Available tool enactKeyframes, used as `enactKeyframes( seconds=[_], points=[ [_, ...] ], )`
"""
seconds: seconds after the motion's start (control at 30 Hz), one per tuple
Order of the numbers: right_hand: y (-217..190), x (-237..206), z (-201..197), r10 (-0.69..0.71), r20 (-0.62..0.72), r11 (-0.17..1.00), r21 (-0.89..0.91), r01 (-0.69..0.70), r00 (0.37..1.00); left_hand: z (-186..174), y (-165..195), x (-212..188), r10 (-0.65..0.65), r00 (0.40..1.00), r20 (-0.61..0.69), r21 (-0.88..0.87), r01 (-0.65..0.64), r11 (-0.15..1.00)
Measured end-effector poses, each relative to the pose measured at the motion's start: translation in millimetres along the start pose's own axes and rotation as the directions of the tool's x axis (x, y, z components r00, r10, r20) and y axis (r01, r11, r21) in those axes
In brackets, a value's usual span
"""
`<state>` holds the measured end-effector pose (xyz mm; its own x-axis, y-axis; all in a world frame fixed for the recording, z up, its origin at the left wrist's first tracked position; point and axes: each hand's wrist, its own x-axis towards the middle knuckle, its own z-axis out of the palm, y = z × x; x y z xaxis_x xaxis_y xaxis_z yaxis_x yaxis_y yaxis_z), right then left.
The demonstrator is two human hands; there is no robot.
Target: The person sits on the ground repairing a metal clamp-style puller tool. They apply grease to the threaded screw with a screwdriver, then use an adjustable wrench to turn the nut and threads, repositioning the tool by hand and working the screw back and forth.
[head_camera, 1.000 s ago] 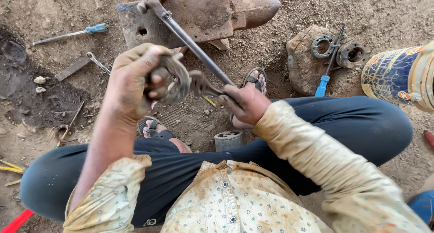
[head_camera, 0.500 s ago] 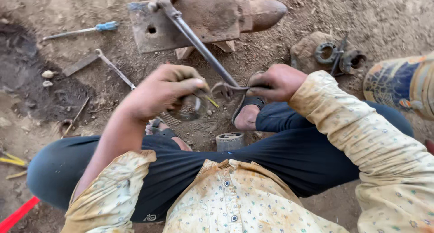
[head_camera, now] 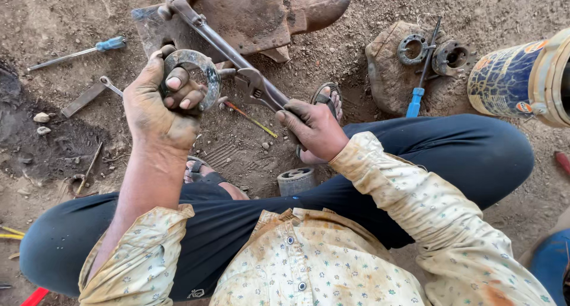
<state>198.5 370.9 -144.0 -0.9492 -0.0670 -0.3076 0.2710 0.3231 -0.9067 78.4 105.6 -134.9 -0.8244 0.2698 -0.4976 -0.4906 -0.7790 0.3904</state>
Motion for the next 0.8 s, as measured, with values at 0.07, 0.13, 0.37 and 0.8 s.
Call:
enactKeyframes(
  seconds=[0.07, 0.13, 0.37, 0.8],
  points=[
    [-7.2, -0.3, -4.0, -0.029, 0.012, 0.999, -0.026, 0.029, 1.000, 9.1, 4.6, -7.2, -0.038, 0.998, 0.048, 0.073, 0.035, 0.997],
    [-15.5, 0.0, -16.4, -0.138, 0.092, 0.988, -0.062, 0.144, 0.986, 21.2, 12.7, -16.0, -0.104, 0.988, 0.111, 0.191, 0.082, 0.978],
    [-24.9, 3.8, -52.3, -0.065, 0.398, 0.934, -0.298, 0.196, 0.915, 46.3, 27.5, -38.9, -0.297, 0.952, 0.075, 0.717, 0.156, 0.680],
    [-21.9, 7.5, -49.3, -0.080, 0.490, 0.909, -0.321, 0.265, 0.868, 47.1, 15.6, -41.2, -0.305, 0.950, 0.071, 0.771, 0.142, 0.621]
  ],
)
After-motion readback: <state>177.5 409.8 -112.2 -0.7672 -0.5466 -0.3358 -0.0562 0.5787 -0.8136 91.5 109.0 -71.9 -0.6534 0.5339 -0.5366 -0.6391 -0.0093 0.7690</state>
